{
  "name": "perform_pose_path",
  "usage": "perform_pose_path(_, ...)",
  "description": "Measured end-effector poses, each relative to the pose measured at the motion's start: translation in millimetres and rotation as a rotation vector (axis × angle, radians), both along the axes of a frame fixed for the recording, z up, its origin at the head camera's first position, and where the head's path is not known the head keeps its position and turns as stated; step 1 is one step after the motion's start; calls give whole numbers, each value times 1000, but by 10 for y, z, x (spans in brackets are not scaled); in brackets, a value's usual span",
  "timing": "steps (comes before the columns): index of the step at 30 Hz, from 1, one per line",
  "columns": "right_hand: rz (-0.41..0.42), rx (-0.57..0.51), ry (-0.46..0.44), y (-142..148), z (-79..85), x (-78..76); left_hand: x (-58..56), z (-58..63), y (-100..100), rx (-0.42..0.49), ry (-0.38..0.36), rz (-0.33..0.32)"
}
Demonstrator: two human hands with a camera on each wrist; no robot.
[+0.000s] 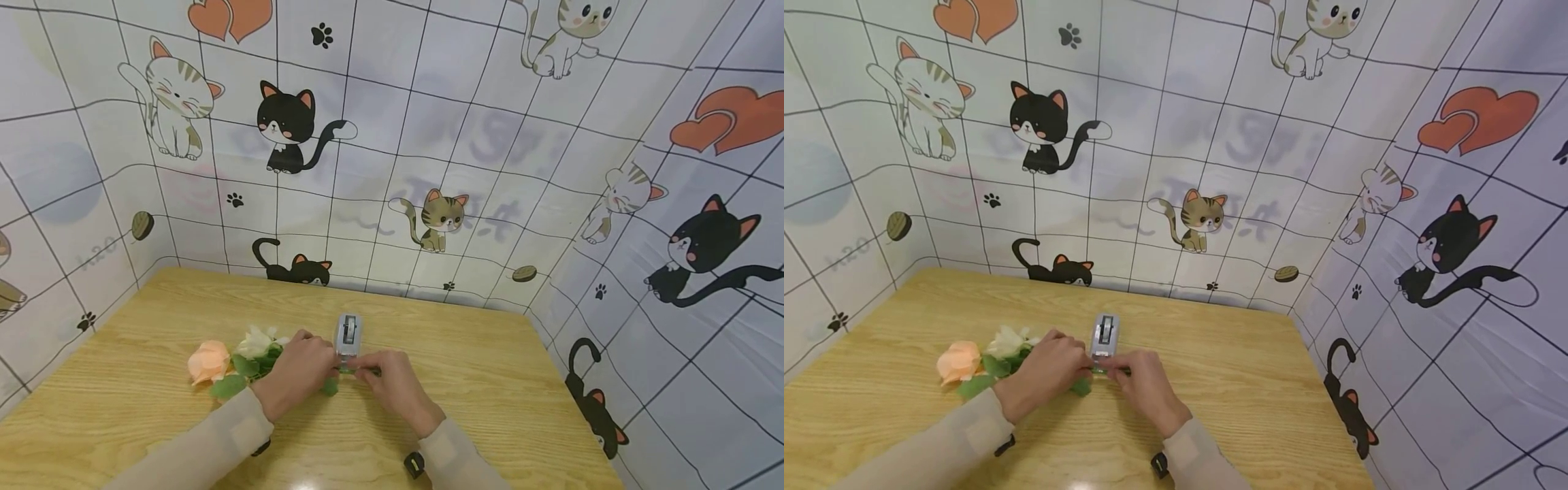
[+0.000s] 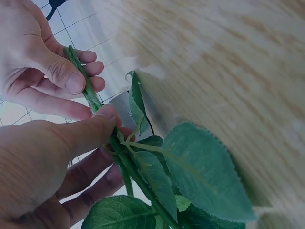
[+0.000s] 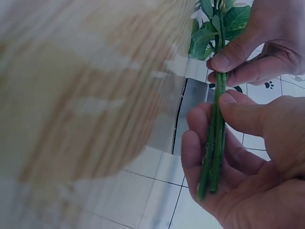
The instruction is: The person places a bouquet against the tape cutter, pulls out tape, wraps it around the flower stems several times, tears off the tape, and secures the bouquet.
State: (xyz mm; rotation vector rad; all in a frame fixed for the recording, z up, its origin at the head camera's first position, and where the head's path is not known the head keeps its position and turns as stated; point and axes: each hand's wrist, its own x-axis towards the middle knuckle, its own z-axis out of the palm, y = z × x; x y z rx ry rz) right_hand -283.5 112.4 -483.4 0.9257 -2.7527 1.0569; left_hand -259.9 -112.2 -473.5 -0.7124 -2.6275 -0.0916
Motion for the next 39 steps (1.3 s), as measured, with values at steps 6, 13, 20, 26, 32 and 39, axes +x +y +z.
perform_pose_path(6,17,41,-30,-14,20,-12,2,-24,5,24,-16,5)
perform_pose_path(13,-12,44,-101,-65,82,3,-18,-41,27,34,-43,24)
perform_pose_path(20,-32,76,-124,-118,150,-8,-15,-8,24,66,-61,15)
perform_pose_path(26,-13,81,-125,-127,140,-23,-79,-116,-6,112,-29,-23)
perform_pose_path(32,12,81,-106,-142,141,-47,-227,-338,-72,154,-11,-65)
perform_pose_path(39,22,86,-98,-161,154,-51,-169,-208,-8,112,-61,6)
